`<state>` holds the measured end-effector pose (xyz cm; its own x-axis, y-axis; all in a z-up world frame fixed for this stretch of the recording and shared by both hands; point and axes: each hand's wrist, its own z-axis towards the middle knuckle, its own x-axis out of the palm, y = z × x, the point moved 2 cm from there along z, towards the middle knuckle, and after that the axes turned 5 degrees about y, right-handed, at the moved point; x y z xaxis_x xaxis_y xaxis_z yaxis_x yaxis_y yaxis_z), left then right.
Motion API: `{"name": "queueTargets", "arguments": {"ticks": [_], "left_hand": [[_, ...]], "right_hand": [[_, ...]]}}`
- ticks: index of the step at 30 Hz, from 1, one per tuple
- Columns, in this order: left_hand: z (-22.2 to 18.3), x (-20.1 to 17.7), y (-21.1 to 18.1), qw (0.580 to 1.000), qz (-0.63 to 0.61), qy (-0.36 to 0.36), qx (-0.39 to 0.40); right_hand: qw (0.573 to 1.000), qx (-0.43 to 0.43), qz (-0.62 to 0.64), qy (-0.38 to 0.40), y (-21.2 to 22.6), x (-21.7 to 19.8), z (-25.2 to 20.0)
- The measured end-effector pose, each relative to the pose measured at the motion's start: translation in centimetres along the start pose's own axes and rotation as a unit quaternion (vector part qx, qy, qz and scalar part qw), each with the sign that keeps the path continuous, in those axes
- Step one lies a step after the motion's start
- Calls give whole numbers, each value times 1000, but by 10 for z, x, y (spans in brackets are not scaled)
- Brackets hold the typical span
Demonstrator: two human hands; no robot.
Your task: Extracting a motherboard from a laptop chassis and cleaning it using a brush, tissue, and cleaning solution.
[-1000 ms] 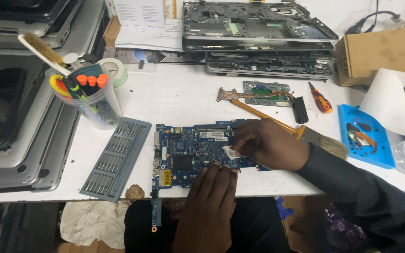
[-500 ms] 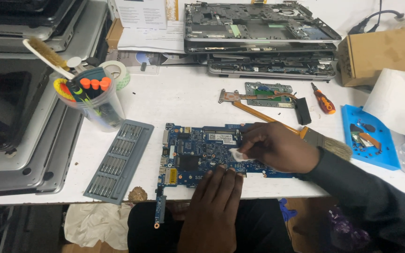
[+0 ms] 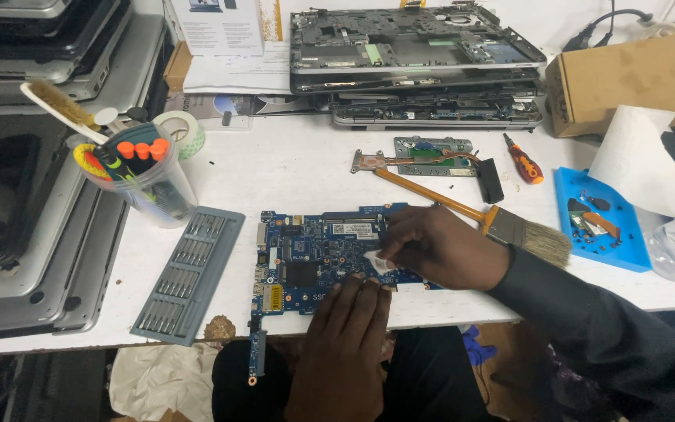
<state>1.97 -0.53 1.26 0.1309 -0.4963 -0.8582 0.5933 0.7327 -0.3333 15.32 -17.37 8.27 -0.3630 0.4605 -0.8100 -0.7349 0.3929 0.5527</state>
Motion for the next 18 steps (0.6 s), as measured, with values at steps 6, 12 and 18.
{"name": "queueTargets", "arguments": {"ticks": [6,12,18], "left_hand": [[0,-2,-1,999,25,-25,5],[-4,6,3,999,35,2,0],[-5,6,-1,998,55,-28,0]], "right_hand": [[1000,19,4,-22,1,4,3],[991,93,-19,-90,-6,-50,-45],[974,137,59,-172,6,-34,-62]]}}
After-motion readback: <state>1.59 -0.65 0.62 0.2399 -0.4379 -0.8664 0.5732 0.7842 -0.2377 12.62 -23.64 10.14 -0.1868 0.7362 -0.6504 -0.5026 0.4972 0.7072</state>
